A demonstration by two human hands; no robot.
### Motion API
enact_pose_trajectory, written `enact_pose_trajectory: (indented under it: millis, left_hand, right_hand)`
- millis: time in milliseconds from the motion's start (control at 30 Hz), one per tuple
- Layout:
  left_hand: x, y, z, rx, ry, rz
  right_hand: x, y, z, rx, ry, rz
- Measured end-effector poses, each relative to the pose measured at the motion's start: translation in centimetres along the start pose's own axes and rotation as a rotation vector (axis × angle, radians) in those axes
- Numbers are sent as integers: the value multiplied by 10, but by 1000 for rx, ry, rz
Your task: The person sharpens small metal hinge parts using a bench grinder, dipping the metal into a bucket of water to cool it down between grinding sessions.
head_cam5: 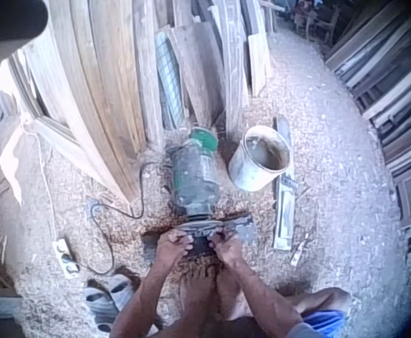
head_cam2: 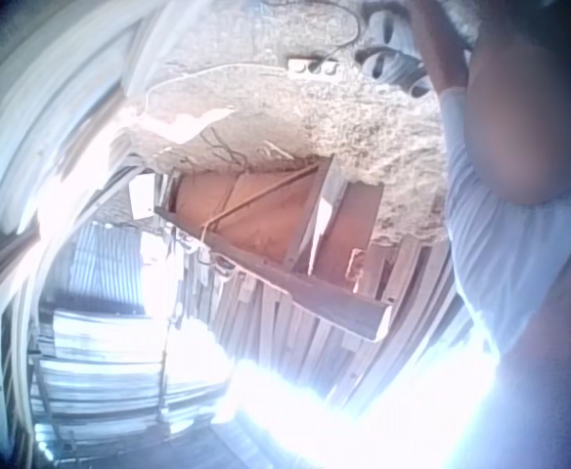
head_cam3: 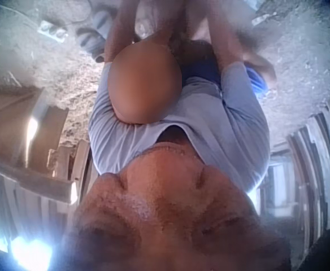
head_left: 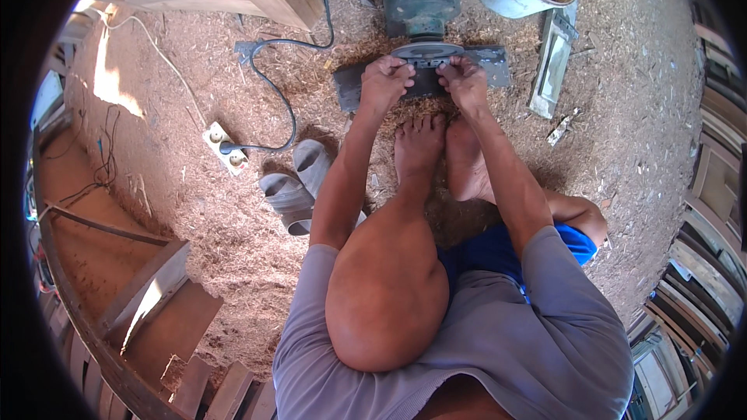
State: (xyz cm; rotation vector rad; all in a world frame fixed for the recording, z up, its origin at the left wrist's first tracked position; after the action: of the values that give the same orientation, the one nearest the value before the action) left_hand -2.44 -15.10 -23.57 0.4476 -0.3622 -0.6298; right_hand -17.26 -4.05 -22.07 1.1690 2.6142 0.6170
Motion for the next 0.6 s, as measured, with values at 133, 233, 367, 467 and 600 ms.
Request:
enact_pose_trajectory:
  millis: [133,233,367,467,600]
  left_hand:
    - [-2,-4,-4,-11,27,-12]
    - [-5,-5,-5,-3,36,-11]
    - [-4,-5,-4,1,65,-23]
    - [-4,-8,-7,-2,108,-32]
    - [-7,-12,-8,-18,119,-47]
  right_hand:
    - [1,-2,2,35,13,9]
    - [2,-4,4,72,24,20]
    - [0,0,-1,62,18,37]
    - [-1,2,-5,55,39,55]
    - [-1,-1,-2,40,41,78]
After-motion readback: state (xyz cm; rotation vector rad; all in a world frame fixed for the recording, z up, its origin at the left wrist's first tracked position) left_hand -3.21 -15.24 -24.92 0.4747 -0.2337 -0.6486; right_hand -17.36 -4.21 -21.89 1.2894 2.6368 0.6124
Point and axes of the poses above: each hand's wrist, its own y-axis away from the middle knuckle, its own x-axis out of the back of the hand, z = x × y, the point moved 6 cm from there along -y, towards the middle knuckle, and after that the axes turned 8 degrees about -y, right-handed, at the moved point
